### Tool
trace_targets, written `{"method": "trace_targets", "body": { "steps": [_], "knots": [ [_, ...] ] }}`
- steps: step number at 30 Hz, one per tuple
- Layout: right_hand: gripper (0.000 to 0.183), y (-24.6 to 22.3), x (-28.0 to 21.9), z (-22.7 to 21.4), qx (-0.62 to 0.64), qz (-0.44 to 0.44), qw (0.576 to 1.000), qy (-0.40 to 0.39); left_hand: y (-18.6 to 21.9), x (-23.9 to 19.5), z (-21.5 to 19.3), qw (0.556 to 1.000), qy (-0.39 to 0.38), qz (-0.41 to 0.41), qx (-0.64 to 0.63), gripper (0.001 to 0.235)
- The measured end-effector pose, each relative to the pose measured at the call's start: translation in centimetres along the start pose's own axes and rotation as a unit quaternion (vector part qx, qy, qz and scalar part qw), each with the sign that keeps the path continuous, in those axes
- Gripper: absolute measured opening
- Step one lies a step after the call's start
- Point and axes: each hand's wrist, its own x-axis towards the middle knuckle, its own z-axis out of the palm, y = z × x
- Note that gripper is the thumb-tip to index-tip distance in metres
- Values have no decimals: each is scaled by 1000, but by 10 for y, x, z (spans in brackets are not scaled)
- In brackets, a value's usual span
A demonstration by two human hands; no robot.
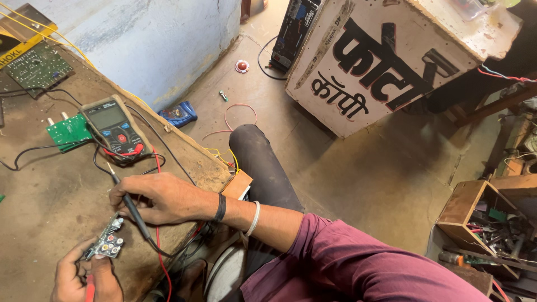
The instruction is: The person uses a multimeter to test a small green circuit board. They hold the board with one hand and touch various points on it with the multimeter probes to check electrical continuity or voltage.
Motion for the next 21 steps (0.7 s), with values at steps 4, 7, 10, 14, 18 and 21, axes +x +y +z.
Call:
{"method": "trace_targets", "body": {
  "steps": [4, 7, 10, 14, 18, 21],
  "knots": [
    [26, 0, 0, 0, -8, 0, 1000, -1, 16, 0, -1, 999, 9, 29, 41, 26],
    [26, 0, 0, 0, -12, 8, 1000, -6, 21, 2, 3, 999, 13, 37, 0, 27],
    [26, -1, -1, -1, -3, 4, 1000, -5, 23, 1, 4, 998, 20, 38, -41, 27],
    [27, -4, 1, -2, 2, 15, 1000, -7, 31, 2, 5, 998, 21, 43, -36, 26],
    [26, -2, 1, -2, -3, 1, 1000, -6, 40, 1, 4, 999, 25, 22, -9, 26],
    [27, -2, 1, -2, -6, 1, 1000, -6, 46, 3, 4, 1000, 24, 14, 8, 27]
  ]
}}
